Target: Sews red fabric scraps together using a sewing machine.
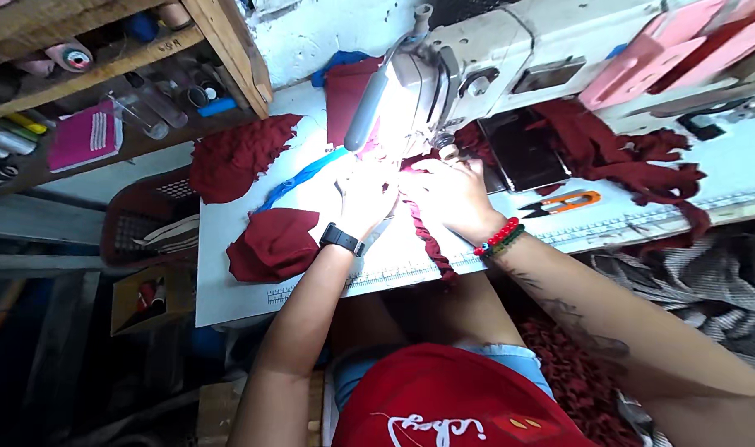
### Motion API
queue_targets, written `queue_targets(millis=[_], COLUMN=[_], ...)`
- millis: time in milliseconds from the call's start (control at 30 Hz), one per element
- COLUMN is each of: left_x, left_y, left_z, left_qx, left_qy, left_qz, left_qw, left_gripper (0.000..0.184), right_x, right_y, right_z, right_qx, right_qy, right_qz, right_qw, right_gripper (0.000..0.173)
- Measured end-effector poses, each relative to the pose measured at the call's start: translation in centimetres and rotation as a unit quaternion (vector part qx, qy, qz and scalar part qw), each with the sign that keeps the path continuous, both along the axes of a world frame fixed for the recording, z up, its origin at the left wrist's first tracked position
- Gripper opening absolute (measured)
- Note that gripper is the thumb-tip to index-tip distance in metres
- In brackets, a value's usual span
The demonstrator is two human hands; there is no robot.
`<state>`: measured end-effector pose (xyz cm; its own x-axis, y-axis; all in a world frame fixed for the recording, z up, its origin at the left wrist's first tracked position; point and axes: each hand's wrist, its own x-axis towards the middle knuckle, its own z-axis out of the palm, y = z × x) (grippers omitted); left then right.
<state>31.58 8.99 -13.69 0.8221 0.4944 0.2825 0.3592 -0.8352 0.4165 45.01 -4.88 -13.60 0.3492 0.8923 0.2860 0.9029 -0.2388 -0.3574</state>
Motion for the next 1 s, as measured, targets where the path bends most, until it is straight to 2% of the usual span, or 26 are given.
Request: queue_targets(millis=[100, 300, 433, 733, 800, 900, 1000], left_x=[0.3, 0.7, 0.8, 1.4, 1.4, 1.4, 1.5], left_y=[-0.1, 0.1, 0.3, 0.6, 0.7, 0.7, 0.5], left_z=[0.8, 0.7, 0.5, 1.0, 1.0, 0.7, 0.7], left_qx=[-0.005, -0.002, -0.013, -0.008, -0.012, -0.007, -0.02], left_qy=[0.037, 0.04, 0.041, 0.057, 0.058, 0.05, 0.047], left_qz=[0.026, 0.037, 0.048, 0.08, 0.079, 0.094, 0.104], left_qw=[0.999, 0.999, 0.998, 0.995, 0.995, 0.994, 0.993], left_gripper=[0.029, 0.029, 0.03, 0.032, 0.033, 0.032, 0.032], right_x=[0.3, 0.8, 1.0, 1.5, 1.3, 0.8, 2.4], right_y=[0.8, 1.1, 1.5, 2.5, 1.4, -2.9, -8.8], right_z=[0.4, 0.4, 1.0, 1.9, 1.7, 1.6, 3.1], right_qx=[-0.011, -0.032, -0.081, -0.117, -0.069, 0.045, 0.144], right_qy=[0.016, 0.006, 0.014, 0.023, 0.022, 0.044, 0.079], right_qz=[-0.024, -0.031, -0.048, -0.053, -0.024, 0.037, 0.027], right_qw=[1.0, 0.999, 0.996, 0.991, 0.997, 0.997, 0.986], right_gripper=[0.035, 0.029, 0.029, 0.029, 0.029, 0.034, 0.033])
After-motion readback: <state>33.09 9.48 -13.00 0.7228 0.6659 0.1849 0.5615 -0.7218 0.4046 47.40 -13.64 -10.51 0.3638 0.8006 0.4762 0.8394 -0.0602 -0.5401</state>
